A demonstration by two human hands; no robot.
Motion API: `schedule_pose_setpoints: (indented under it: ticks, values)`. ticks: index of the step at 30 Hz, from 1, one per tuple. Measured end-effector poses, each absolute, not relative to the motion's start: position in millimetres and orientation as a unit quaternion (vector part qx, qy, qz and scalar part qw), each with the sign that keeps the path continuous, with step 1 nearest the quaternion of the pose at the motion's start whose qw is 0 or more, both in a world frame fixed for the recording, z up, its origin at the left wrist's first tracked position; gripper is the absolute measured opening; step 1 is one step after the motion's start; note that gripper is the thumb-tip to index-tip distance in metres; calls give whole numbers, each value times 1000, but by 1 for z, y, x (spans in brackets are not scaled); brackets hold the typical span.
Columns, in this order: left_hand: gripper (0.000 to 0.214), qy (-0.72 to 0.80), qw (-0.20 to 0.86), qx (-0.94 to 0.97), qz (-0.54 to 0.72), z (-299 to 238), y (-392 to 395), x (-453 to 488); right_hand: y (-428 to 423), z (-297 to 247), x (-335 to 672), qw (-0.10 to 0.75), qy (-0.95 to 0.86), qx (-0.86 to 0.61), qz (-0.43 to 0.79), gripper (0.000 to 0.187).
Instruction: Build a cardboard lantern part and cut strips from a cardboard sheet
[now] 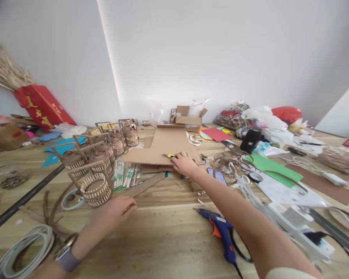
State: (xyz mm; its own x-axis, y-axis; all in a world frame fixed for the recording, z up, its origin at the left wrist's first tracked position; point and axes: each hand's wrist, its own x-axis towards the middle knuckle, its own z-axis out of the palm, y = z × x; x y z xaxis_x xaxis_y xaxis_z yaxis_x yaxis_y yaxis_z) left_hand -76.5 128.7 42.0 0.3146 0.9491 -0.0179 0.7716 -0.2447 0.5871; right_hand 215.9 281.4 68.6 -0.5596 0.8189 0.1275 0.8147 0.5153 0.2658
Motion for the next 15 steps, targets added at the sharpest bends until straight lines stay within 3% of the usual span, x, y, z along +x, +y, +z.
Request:
schedule_pose_setpoints:
  ticks: [3,12,15]
  values:
    - [12,566,382,682,262,31,142,-62,296,83,219,1,870,475,133,42]
    - [2,536,600,399,439,3,210,-32,318,93,219,-28,857,497,137,43]
    - [23,502,661,303,468,3,230,-9,313,73,213,-32,858,494,138,43]
